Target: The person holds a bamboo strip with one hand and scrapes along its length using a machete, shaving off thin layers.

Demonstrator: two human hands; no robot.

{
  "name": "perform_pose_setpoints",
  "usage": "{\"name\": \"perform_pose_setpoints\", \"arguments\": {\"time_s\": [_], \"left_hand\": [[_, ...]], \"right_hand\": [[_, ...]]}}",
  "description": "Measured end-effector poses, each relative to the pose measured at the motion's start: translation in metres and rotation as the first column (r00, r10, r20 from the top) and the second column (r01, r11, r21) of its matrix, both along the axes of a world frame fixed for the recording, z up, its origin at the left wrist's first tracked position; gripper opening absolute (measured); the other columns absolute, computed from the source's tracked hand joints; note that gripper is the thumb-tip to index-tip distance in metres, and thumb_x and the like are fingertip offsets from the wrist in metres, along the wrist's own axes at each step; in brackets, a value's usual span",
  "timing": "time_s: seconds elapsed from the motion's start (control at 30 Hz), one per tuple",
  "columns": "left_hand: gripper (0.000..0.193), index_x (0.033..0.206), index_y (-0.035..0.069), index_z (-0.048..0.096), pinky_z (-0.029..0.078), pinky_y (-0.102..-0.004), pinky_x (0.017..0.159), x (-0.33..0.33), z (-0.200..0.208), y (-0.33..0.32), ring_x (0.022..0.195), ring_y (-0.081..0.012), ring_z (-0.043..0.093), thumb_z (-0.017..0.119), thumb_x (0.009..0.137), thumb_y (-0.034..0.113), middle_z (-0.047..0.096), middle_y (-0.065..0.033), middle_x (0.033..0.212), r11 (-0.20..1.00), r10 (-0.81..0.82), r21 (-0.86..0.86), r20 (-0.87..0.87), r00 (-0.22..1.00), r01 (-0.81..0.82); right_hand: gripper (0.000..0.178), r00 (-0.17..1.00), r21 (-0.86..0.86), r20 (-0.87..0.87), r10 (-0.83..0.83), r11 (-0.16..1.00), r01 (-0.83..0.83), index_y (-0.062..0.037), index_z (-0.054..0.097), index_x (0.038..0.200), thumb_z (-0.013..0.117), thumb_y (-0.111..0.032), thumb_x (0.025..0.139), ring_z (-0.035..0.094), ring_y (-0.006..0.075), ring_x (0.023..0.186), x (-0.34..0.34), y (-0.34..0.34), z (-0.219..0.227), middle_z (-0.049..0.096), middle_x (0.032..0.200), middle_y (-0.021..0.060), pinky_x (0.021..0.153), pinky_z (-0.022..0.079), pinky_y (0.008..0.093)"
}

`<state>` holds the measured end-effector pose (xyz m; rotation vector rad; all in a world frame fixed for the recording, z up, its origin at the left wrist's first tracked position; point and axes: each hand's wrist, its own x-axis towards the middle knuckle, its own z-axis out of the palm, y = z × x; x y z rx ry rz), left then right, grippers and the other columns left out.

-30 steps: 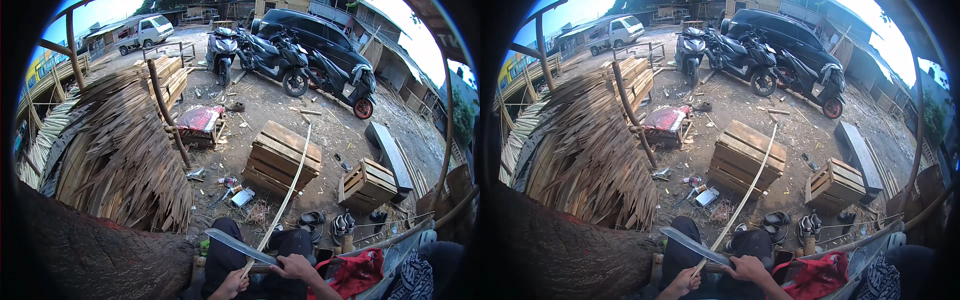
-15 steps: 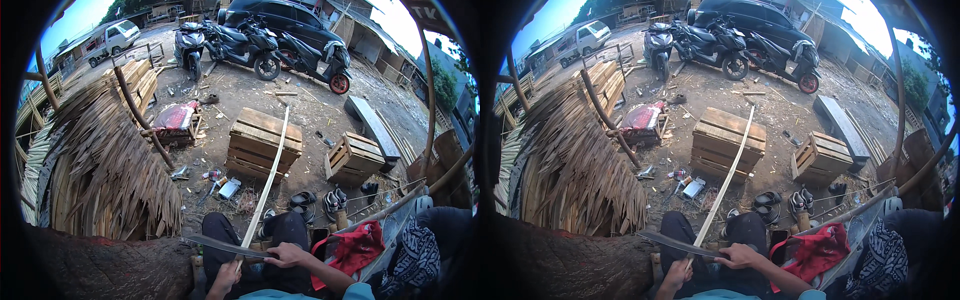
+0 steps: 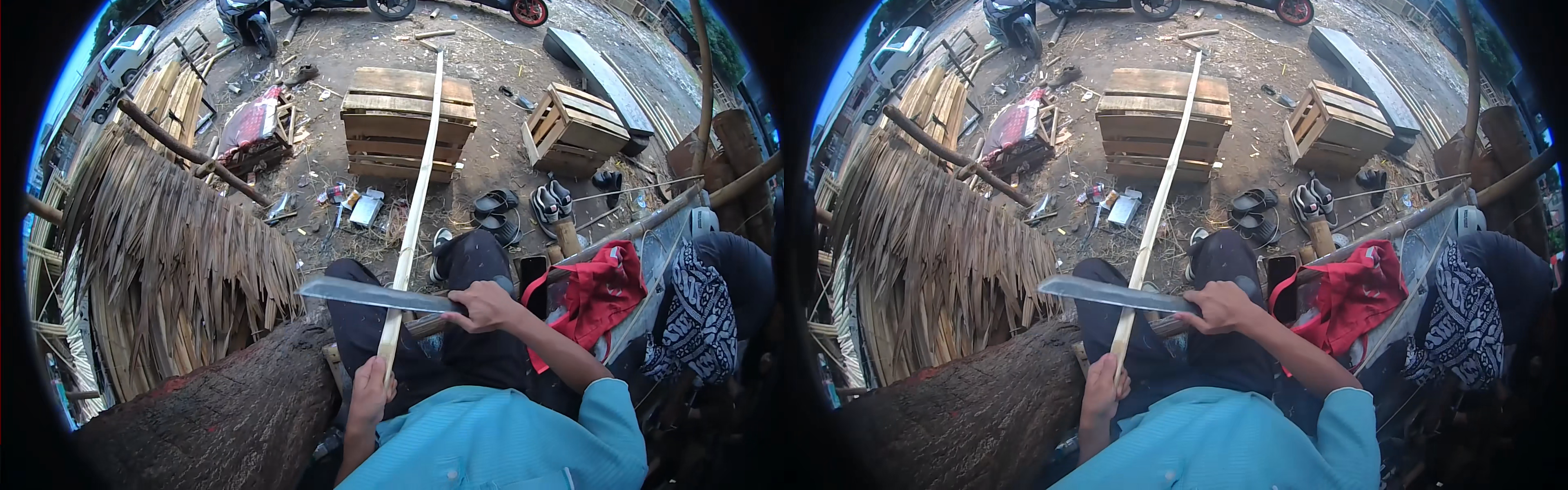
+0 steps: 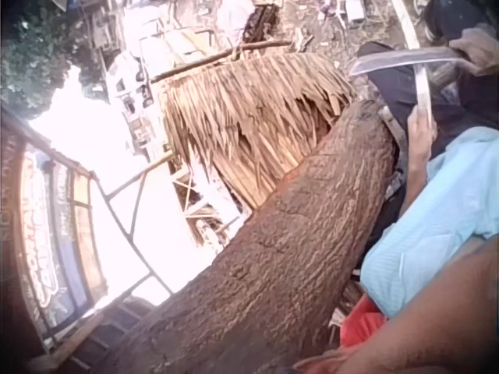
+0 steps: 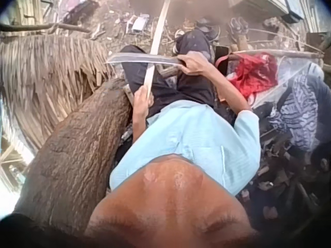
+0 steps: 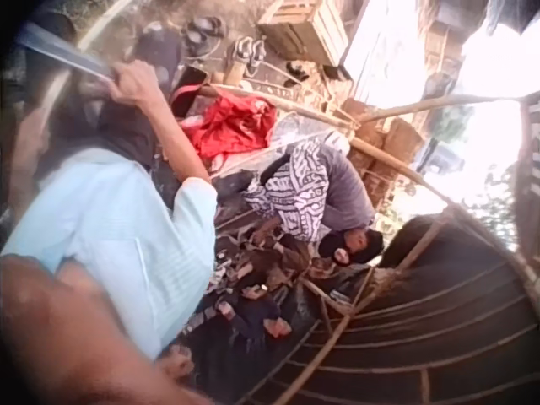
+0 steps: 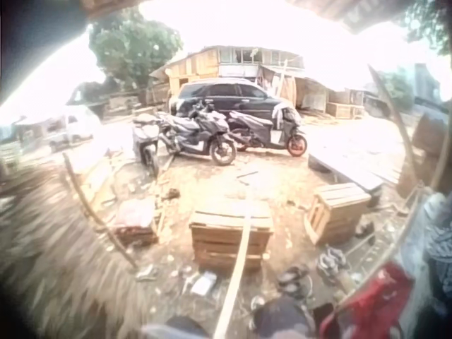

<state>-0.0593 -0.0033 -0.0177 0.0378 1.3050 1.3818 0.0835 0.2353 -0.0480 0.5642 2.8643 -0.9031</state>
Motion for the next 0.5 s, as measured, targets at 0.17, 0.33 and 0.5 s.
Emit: {"name": "perform_pose_setpoints", "arguments": {"time_s": [0.17, 0.33, 0.5], "left_hand": [[0.029, 0.078, 0.007, 0.046, 0.023, -0.0211, 0.034, -0.004, -0.008, 0.002, 0.037, -0.0056, 0.032, 0.04, 0.098, 0.028, 0.037, 0.0005, 0.05, 0.999, 0.033, 0.031, 0.067, 0.997, -0.036], [0.031, 0.076, 0.008, 0.046, 0.022, -0.0217, 0.034, -0.007, -0.003, 0.001, 0.036, -0.0059, 0.03, 0.04, 0.098, 0.029, 0.034, 0.0013, 0.047, 0.998, 0.068, -0.021, 0.06, 0.996, -0.067], [0.029, 0.077, 0.008, 0.045, 0.022, -0.0214, 0.034, -0.007, 0.004, -0.002, 0.036, -0.0056, 0.03, 0.039, 0.099, 0.028, 0.035, 0.0018, 0.049, 0.999, 0.017, 0.045, 0.064, 0.998, -0.02]], "right_hand": [[0.054, 0.984, -0.123, 0.057, -0.168, 0.977, 0.174, -0.0019, 0.063, 0.087, 0.047, -0.053, 0.087, 0.061, 0.0398, 0.067, -0.009, -0.012, 0.008, 0.059, 0.063, 0.0216, 0.065, 0.049, 0.0473], [0.053, 0.976, -0.062, -0.041, 0.213, 0.975, -0.215, -0.0071, 0.064, 0.088, 0.046, -0.057, 0.085, 0.06, 0.0387, 0.061, -0.001, -0.028, 0.016, 0.058, 0.061, 0.0205, 0.06, 0.048, 0.0457], [0.053, 0.958, 0.036, 0.035, -0.285, 0.958, 0.284, -0.0033, 0.064, 0.082, 0.046, -0.053, 0.086, 0.061, 0.0391, 0.068, -0.007, 0.022, -0.007, 0.061, 0.066, 0.0209, 0.062, 0.05, 0.0459]]}}
